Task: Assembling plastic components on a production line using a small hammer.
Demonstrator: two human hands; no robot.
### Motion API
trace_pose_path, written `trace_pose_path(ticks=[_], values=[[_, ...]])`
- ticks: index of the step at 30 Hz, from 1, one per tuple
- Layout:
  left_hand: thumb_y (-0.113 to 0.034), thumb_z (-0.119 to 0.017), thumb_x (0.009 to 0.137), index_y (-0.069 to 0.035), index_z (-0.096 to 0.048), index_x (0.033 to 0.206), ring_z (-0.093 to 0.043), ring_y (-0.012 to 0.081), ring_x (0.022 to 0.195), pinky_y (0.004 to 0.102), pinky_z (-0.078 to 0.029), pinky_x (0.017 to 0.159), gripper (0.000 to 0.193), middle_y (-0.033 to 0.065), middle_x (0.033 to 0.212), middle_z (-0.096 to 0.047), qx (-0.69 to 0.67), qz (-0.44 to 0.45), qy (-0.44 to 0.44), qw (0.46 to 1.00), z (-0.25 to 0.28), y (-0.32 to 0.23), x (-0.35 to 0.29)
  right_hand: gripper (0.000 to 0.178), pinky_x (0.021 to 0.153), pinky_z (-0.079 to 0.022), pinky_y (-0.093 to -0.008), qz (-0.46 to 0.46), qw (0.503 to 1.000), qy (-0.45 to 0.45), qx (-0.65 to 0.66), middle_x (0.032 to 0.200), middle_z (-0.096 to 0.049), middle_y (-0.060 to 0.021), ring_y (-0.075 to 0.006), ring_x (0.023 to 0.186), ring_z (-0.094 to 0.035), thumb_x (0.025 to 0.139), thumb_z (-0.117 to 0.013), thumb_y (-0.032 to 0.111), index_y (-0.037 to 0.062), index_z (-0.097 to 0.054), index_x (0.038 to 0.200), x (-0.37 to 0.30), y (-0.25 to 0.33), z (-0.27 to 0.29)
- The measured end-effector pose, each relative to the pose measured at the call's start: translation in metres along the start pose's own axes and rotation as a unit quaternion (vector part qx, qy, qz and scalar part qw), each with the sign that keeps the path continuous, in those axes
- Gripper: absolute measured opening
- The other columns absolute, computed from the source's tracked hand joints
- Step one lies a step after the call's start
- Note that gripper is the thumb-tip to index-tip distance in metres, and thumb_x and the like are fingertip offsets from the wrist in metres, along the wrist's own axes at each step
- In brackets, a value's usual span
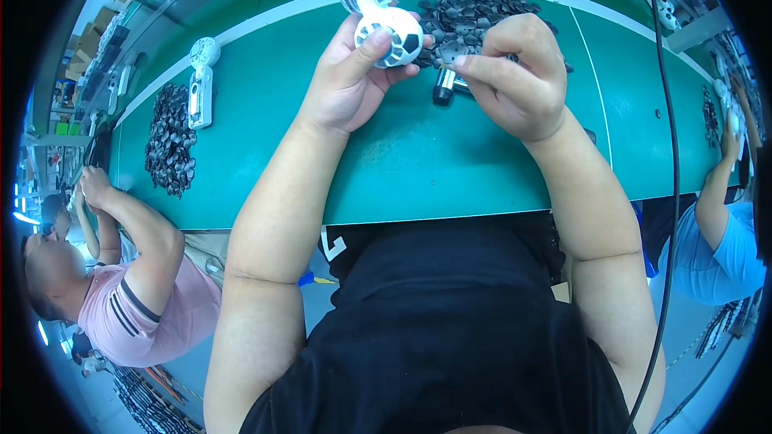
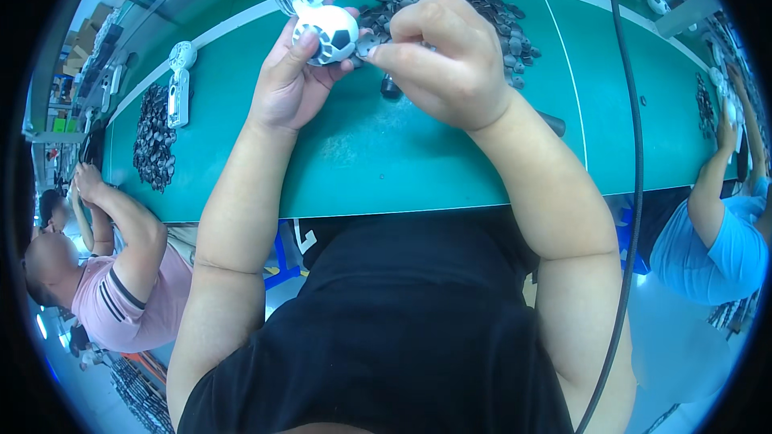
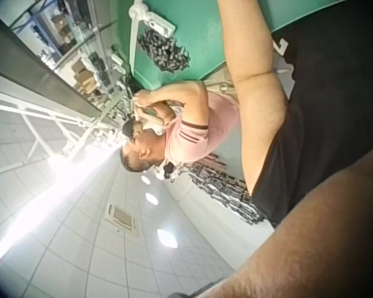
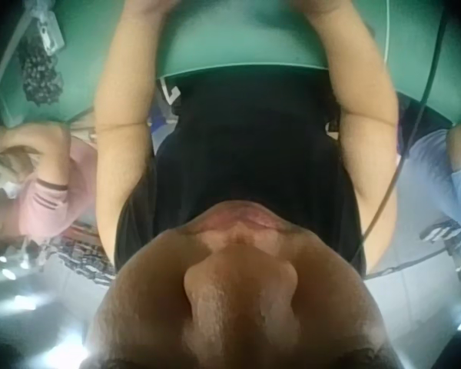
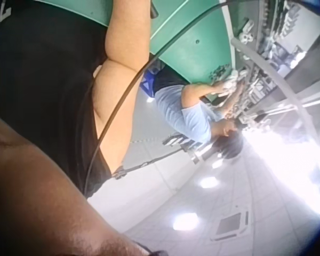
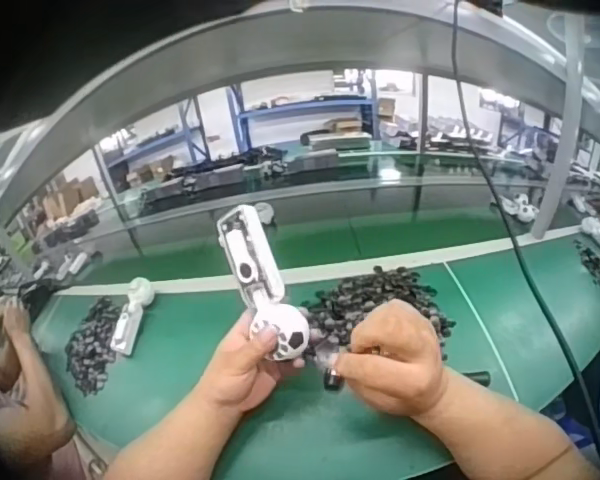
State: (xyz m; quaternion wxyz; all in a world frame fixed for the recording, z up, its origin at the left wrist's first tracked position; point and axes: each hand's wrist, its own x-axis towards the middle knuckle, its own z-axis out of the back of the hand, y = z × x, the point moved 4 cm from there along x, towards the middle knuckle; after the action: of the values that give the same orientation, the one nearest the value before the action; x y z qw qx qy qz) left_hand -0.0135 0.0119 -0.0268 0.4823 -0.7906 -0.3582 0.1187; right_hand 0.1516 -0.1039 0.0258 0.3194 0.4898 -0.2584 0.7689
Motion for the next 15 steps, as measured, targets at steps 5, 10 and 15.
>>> trace_pose_path(ticks=[5, 10, 15], values=[[-0.027, -0.075, 0.094, -0.005, -0.048, 0.137, -0.067, 0.0200, 0.106, 0.0323, -0.059, 0.081, 0.055, 0.0107, 0.124, -0.064, 0.059, -0.005, 0.006, 0.998, 0.005, 0.002, -0.001, 0.014, 0.066, -0.050, -0.0293, -0.114, 0.991, -0.003, 0.066, 0.087, -0.062, -0.0046, -0.0204, 0.072, -0.060, 0.074, -0.079, 0.002, 0.0090, -0.073, 0.085, -0.003, -0.008, -0.011], [-0.020, -0.073, 0.094, -0.003, -0.044, 0.143, -0.065, 0.0215, 0.113, 0.0340, -0.058, 0.086, 0.059, 0.0163, 0.136, -0.060, 0.141, -0.001, 0.038, 0.989, 0.004, 0.003, -0.001, 0.011, 0.067, -0.044, -0.0246, -0.428, 0.842, 0.046, 0.326, 0.090, -0.061, -0.0018, -0.0117, 0.076, -0.056, 0.089, -0.078, 0.010, 0.0061, -0.068, 0.092, -0.021, -0.020, -0.031], [-0.020, -0.079, 0.090, -0.004, -0.052, 0.135, -0.064, 0.0136, 0.101, 0.0286, -0.056, 0.079, 0.055, 0.0067, 0.116, -0.066, 0.180, -0.014, 0.038, 0.983, -0.005, 0.010, -0.003, 0.016, 0.072, -0.049, -0.0260, -0.529, 0.741, 0.081, 0.405, 0.082, -0.062, -0.0013, -0.0091, 0.076, -0.058, 0.095, -0.073, 0.019, 0.0045, -0.067, 0.098, -0.041, -0.022, -0.047]])
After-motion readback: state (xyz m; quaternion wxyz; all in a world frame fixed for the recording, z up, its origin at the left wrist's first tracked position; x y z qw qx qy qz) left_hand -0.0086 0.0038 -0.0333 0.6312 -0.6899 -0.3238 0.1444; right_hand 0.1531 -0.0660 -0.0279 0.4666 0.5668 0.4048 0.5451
